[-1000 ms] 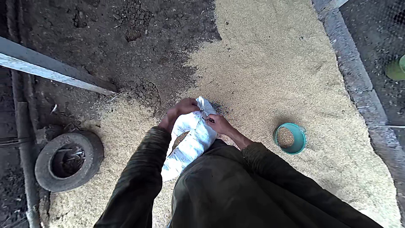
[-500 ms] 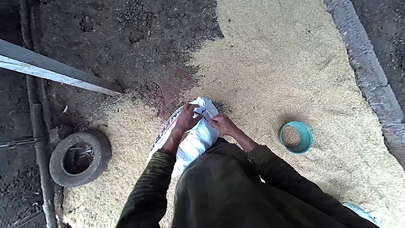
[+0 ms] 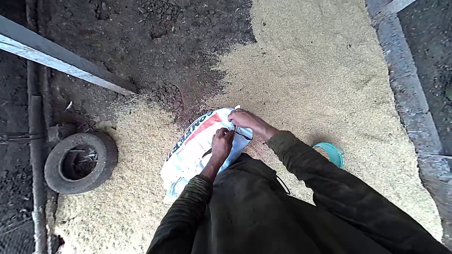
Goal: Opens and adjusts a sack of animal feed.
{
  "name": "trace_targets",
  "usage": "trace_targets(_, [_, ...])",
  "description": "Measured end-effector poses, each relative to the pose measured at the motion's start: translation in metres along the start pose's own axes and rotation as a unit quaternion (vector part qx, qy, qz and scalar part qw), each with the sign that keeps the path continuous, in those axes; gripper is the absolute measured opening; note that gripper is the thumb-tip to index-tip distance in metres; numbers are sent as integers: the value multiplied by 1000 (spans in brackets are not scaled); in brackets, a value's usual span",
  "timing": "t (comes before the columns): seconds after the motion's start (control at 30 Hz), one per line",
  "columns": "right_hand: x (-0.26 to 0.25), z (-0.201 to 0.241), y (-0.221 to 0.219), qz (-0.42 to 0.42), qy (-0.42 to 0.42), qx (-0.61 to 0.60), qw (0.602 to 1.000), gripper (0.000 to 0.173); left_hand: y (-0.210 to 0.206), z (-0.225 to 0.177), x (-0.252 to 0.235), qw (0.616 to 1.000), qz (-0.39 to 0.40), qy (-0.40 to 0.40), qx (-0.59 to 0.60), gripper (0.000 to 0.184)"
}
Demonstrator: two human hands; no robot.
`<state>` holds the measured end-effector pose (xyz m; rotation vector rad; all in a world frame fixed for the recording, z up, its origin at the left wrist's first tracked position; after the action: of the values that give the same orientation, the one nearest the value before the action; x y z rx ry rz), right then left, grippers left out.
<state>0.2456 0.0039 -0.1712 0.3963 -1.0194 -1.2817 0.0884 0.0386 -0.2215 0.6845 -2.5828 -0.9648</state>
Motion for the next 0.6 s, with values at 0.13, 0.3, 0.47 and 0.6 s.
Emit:
trace_targets(0.13, [-25, -30, -26, 95, 14, 84, 992, 7, -22, 1, 6, 998, 35, 42, -14, 29])
trace_targets(0.3, [-18, -28, -32, 129, 5, 91, 987, 12, -35, 6, 10, 994, 79, 75, -21, 31])
trace_targets(0.47, [-37, -39, -62, 146, -11, 147, 978, 16, -40, 8, 6, 985, 130, 106, -43, 34])
trace_targets(0.6, [-36, -44, -64, 167, 13, 166, 972, 17, -45, 7, 7, 982, 138, 114, -58, 34])
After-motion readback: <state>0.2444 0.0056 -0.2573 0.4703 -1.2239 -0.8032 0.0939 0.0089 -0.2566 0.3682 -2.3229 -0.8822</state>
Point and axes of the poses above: each hand's wrist, its own x-axis away from the middle knuckle, its own y-axis out of the back of the hand, z = x × y, the point moved 3 cm from there along -x, towards the middle knuckle, and after that the axes turned 4 degrees about x, right-handed, at the moved point
